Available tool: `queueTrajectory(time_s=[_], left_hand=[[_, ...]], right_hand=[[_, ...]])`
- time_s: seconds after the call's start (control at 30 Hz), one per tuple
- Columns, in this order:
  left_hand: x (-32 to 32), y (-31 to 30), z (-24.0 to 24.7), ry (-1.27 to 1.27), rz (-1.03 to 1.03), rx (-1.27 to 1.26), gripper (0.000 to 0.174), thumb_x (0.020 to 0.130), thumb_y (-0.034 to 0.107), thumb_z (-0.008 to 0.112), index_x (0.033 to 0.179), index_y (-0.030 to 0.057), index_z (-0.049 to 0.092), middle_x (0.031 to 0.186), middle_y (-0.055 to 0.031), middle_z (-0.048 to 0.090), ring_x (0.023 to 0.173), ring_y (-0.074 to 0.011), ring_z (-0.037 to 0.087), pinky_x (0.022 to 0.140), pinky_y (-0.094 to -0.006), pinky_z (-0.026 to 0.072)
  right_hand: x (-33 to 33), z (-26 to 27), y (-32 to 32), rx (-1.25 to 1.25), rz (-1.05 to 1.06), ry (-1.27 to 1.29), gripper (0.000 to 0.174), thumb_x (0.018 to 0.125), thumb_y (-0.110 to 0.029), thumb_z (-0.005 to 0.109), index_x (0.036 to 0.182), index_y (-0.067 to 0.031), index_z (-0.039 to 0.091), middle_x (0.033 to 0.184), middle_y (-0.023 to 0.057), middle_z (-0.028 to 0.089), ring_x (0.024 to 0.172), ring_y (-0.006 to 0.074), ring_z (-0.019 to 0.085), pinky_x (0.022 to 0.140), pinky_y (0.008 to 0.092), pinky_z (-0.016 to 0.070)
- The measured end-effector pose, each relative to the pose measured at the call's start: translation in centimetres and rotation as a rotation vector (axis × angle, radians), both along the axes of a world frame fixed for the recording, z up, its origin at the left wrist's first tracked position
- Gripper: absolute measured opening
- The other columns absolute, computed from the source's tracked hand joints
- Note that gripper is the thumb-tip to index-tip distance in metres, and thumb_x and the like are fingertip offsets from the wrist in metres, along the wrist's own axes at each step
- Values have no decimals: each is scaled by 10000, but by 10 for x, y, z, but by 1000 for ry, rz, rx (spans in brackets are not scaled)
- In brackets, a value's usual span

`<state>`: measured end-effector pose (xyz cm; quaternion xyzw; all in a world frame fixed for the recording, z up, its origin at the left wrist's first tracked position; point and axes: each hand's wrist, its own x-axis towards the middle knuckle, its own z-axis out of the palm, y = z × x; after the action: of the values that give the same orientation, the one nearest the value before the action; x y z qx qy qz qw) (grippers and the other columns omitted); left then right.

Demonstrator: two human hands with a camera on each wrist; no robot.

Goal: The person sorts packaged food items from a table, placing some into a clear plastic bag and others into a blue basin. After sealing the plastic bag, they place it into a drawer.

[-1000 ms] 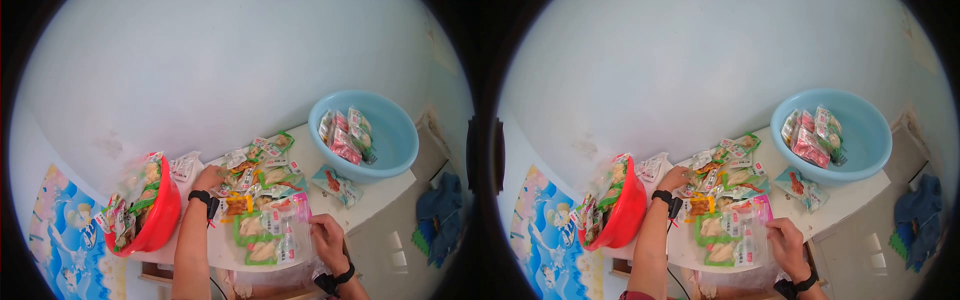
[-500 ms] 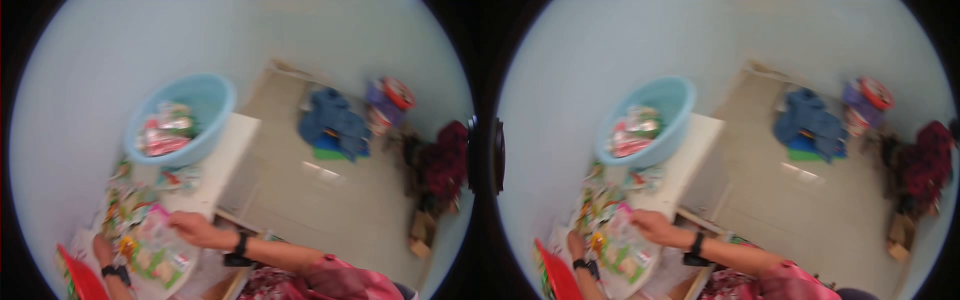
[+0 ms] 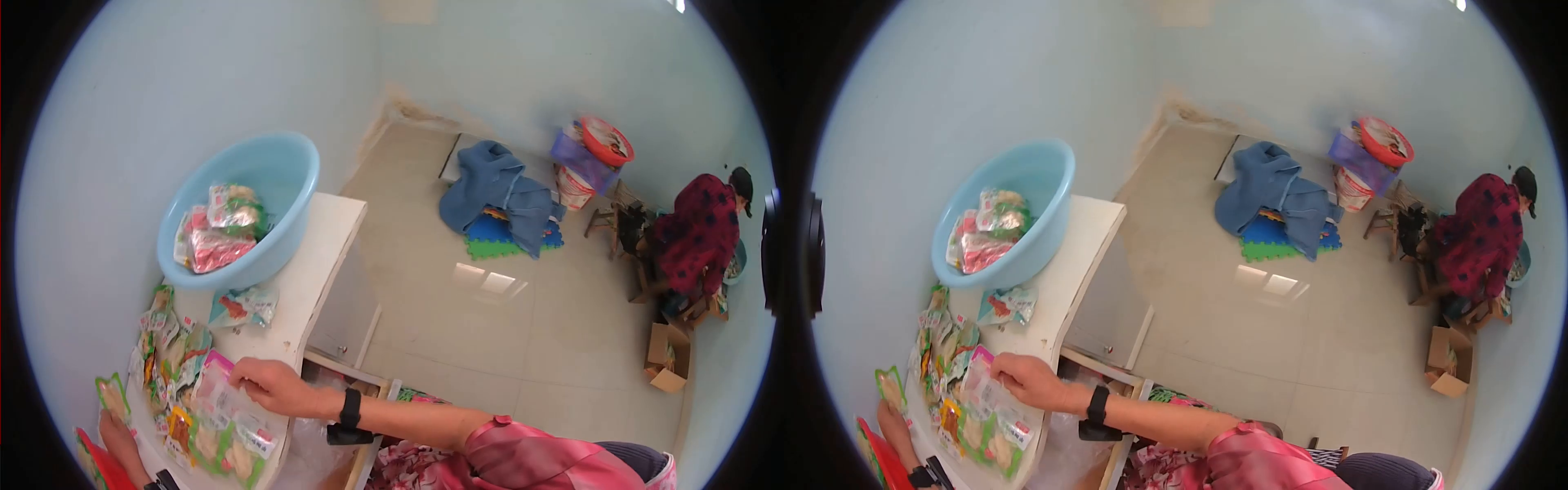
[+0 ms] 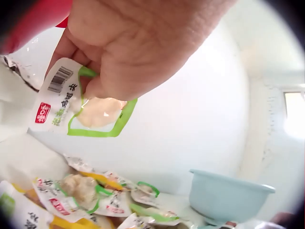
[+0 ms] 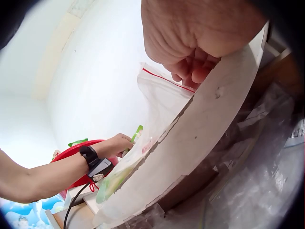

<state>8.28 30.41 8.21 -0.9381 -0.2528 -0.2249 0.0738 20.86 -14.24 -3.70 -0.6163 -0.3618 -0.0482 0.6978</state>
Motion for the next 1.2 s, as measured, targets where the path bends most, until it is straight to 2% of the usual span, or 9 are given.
queueTrajectory(time_s=[0.13,0.23,0.37,0.47,0.67,0.8,0.9,1.1,1.2], left_hand=[[-15,-62,39,-172,-221,-609,324,1032,242,607,1181,-39,668,966,-87,703,871,-171,589,792,-365,473],[-31,-211,66,-332,-167,-709,217,1026,210,640,978,-2,650,847,-9,597,817,-127,502,760,-313,445],[-58,-306,30,-748,-229,-1362,209,1045,119,602,1206,-3,656,1104,-48,702,993,-103,634,881,-295,513],[-68,-343,-2,-896,-351,-1740,292,1049,55,553,1326,-24,601,1286,-81,677,1163,-187,671,1014,-364,538],[-75,-381,-5,-977,-292,-1909,313,1048,61,571,1352,-11,595,1301,-92,664,1200,-189,639,1031,-381,510],[-86,-386,-22,-834,-282,-1733,362,1053,91,579,1406,12,561,1352,-107,636,1240,-212,616,1044,-410,500],[-95,-383,-26,-806,-320,-1662,393,1075,187,561,1437,32,546,1405,-132,603,1283,-269,595,1025,-478,525],[-125,-367,-13,-952,-516,-2383,582,1074,441,525,1472,17,515,1516,-187,509,1395,-349,516,1045,-582,519],[-119,-372,-21,-866,-227,-1955,499,1063,306,587,1451,-3,529,1455,-175,566,1333,-280,574,1029,-484,549]], right_hand=[[-1,2,-4,112,95,26,302,842,102,569,1108,-24,635,986,103,635,894,220,647,790,341,536],[-3,17,-22,41,188,157,319,844,117,539,1115,-20,637,1008,74,642,927,174,641,820,306,545],[-21,33,-37,108,221,422,165,1018,31,527,1128,5,648,1098,93,691,912,141,666,790,282,548],[-41,50,-60,36,292,421,177,990,-84,656,1154,-16,654,1150,94,694,965,133,657,760,273,506],[-77,87,-60,-162,289,217,378,885,-164,799,1210,-30,661,1138,59,675,978,118,634,697,251,438],[-88,74,-43,53,419,530,238,910,-35,752,1138,-9,692,1091,42,670,927,101,616,751,266,476],[-84,65,-51,94,436,444,256,864,58,730,1107,-21,711,1069,53,701,927,140,646,780,278,504],[-65,78,-62,-118,146,-473,448,653,107,711,1061,-74,746,1105,50,748,929,271,668,800,346,560],[-70,78,-60,-150,115,-652,459,633,123,698,1041,-83,749,1132,38,745,949,275,668,820,361,567]])
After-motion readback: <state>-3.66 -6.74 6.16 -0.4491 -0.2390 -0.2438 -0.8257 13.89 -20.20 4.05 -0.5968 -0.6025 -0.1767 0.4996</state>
